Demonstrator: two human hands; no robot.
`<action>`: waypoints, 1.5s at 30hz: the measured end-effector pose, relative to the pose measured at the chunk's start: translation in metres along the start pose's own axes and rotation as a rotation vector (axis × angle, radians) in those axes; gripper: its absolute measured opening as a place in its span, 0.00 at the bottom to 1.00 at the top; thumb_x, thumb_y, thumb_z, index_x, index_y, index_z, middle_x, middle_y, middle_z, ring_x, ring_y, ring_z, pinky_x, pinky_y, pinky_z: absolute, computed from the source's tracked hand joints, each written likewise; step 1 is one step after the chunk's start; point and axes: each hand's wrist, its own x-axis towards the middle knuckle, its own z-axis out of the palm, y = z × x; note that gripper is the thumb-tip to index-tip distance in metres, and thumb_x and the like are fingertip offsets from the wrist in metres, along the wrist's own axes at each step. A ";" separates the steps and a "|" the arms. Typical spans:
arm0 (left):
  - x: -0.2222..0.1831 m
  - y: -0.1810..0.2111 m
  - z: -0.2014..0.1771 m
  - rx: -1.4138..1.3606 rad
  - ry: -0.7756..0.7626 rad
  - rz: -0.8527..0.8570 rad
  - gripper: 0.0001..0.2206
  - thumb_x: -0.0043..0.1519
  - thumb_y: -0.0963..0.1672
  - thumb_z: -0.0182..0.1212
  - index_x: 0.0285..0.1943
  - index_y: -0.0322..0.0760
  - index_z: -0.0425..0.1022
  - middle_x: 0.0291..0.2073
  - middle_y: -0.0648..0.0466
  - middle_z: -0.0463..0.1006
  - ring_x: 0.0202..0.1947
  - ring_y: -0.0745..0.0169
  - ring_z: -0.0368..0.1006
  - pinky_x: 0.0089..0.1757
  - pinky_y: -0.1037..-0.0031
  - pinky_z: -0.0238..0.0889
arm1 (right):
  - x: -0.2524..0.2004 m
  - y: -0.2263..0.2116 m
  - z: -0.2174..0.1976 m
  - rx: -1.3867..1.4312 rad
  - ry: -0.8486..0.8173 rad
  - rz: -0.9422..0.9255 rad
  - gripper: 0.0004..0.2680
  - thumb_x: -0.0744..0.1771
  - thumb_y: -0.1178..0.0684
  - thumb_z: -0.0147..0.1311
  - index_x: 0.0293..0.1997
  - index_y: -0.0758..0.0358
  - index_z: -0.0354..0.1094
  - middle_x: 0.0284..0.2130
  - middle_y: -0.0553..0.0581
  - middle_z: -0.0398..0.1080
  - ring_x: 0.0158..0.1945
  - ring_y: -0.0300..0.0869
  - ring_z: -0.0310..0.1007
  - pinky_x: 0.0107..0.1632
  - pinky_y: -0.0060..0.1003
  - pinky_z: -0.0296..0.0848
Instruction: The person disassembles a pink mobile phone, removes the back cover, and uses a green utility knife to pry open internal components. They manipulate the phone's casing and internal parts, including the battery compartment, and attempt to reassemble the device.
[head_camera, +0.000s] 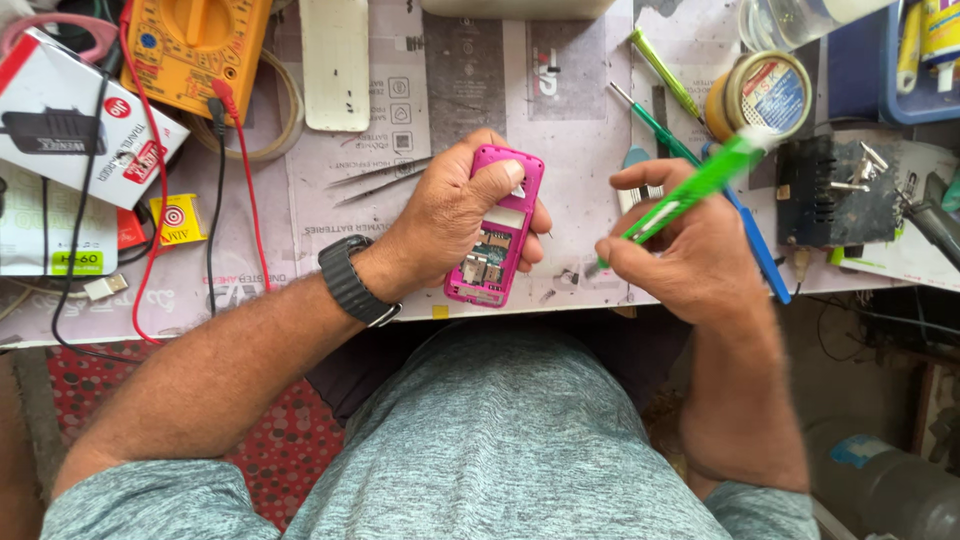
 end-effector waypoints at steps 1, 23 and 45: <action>0.000 -0.002 0.000 -0.004 -0.004 0.010 0.10 0.71 0.46 0.50 0.50 0.35 0.62 0.35 0.40 0.80 0.28 0.54 0.82 0.29 0.65 0.79 | -0.002 -0.008 -0.004 -0.190 0.002 0.046 0.19 0.61 0.61 0.68 0.56 0.66 0.65 0.29 0.57 0.77 0.30 0.36 0.78 0.32 0.28 0.76; -0.007 -0.003 0.003 0.134 -0.084 0.170 0.15 0.73 0.49 0.41 0.53 0.34 0.68 0.34 0.49 0.77 0.31 0.63 0.78 0.32 0.72 0.77 | 0.014 -0.041 0.081 -0.449 0.303 -0.505 0.03 0.69 0.64 0.62 0.44 0.69 0.72 0.36 0.58 0.73 0.32 0.40 0.78 0.33 0.32 0.77; -0.003 0.000 -0.001 -0.028 -0.024 0.084 0.16 0.72 0.51 0.40 0.49 0.33 0.65 0.35 0.39 0.79 0.29 0.52 0.81 0.29 0.62 0.79 | 0.022 -0.024 -0.052 -1.040 0.738 -0.675 0.08 0.69 0.64 0.70 0.40 0.65 0.71 0.34 0.56 0.73 0.35 0.40 0.74 0.39 0.35 0.72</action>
